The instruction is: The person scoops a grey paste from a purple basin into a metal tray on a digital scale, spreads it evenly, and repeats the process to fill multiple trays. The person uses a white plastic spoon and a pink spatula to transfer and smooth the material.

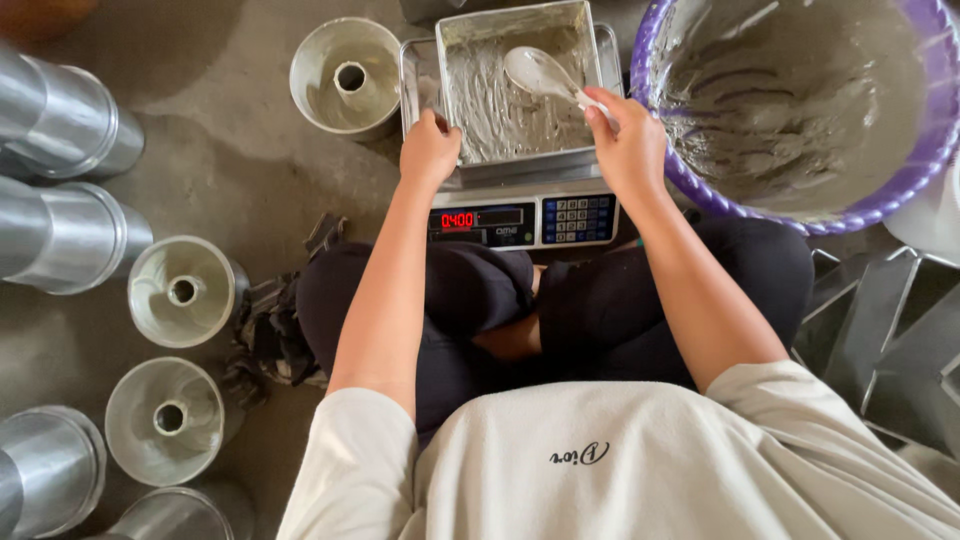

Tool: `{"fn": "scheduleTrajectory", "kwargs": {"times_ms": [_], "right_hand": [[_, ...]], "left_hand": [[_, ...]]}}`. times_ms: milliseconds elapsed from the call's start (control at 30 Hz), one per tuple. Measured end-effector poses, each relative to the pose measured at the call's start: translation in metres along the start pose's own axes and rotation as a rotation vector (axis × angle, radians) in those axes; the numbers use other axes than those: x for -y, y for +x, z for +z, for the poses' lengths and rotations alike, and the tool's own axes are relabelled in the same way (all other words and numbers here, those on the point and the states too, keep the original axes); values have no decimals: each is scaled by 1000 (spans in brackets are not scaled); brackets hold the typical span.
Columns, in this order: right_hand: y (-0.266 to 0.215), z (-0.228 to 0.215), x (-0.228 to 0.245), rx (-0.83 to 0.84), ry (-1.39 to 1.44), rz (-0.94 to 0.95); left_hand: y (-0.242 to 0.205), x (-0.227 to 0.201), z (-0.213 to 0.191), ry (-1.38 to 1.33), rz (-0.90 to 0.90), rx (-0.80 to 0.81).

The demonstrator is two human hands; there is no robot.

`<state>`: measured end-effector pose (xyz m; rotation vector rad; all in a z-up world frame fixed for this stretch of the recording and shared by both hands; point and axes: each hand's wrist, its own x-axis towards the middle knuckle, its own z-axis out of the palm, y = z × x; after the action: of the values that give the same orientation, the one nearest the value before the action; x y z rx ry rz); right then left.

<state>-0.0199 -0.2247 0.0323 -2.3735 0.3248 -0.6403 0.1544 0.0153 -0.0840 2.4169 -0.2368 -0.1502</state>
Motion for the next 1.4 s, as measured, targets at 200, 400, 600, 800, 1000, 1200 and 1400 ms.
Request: {"fn": "scheduleTrajectory", "kwargs": {"times_ms": [200,400,600,800,1000,1200,1400], "right_hand": [[5,3,-1,-13,33,-20],[5,2,3,-19,36,-11],[3,0,8,-36,51,-65],[0,-2,7,-46,18,-70],[-1,-5,9,-56,37,-72],[1,-8,2,-63,49,-24],[13,-40,-23,-219,237,-40]], "left_hand": [[26,11,3,-44,2,99],[21,8,-6,-119,-8,118],[13,0,-12,-137,36,68],[5,-13,-27,-171,-8,122],[5,-14,-28,-216,-13,128],[6,-8,-21,-164,63,73],[-20,-18,-72,-159,240,-9]]}}
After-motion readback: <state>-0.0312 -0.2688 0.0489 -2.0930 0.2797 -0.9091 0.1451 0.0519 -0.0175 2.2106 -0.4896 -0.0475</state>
